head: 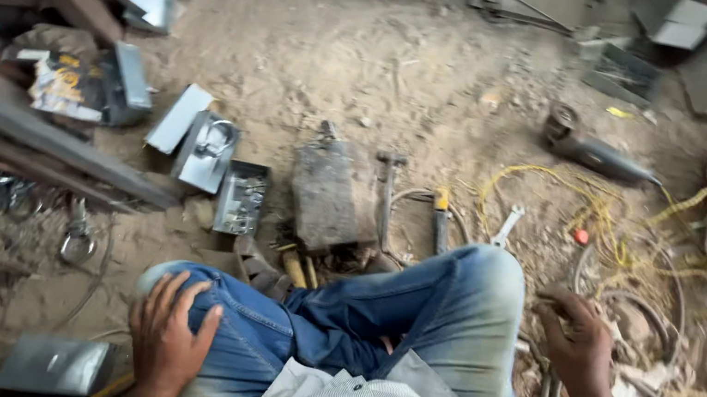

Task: The person assembles a metal box by fitting components together and securing a metal ring with a wrench and hammer.

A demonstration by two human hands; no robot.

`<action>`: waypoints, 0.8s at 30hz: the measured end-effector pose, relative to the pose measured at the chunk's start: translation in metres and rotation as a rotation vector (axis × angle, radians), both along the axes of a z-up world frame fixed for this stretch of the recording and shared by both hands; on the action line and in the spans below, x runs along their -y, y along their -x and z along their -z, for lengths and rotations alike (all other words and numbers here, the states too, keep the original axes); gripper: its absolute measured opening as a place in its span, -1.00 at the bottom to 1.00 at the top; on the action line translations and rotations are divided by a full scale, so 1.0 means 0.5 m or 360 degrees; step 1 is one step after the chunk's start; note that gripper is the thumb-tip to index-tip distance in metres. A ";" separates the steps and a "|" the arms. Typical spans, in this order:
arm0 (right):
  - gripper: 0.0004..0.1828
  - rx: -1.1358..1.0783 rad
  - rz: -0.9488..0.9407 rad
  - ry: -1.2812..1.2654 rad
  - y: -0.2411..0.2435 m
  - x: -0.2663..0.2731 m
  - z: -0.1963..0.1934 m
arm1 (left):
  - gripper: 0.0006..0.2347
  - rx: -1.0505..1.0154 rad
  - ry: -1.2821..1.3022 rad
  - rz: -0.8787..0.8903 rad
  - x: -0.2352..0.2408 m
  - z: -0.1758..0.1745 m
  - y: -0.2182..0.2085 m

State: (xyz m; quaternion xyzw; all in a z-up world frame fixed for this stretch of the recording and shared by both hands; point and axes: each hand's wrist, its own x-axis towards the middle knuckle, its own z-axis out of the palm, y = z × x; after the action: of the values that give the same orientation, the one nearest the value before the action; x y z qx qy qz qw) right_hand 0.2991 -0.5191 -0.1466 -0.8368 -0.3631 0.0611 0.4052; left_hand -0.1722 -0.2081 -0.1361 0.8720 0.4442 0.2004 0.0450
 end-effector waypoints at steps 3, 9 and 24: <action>-0.76 -0.0066 -0.0111 -0.0206 0.025 -0.102 -0.013 | -0.65 0.0021 0.0095 -0.0142 -0.018 0.018 -0.007; -0.72 0.0416 -0.0216 -0.0169 0.084 -0.253 0.017 | -0.67 0.0096 0.0168 -0.0200 -0.048 0.026 0.003; -0.52 0.0373 -0.0240 0.0230 0.084 -0.293 0.093 | -0.73 0.0065 0.0344 -0.0333 -0.062 0.017 -0.008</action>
State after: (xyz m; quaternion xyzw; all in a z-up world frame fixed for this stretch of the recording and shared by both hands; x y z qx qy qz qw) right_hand 0.2569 -0.3728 -0.1930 -0.8355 -0.4644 0.0191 0.2931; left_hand -0.1684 -0.1772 -0.1445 0.8069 0.5506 0.1726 0.1266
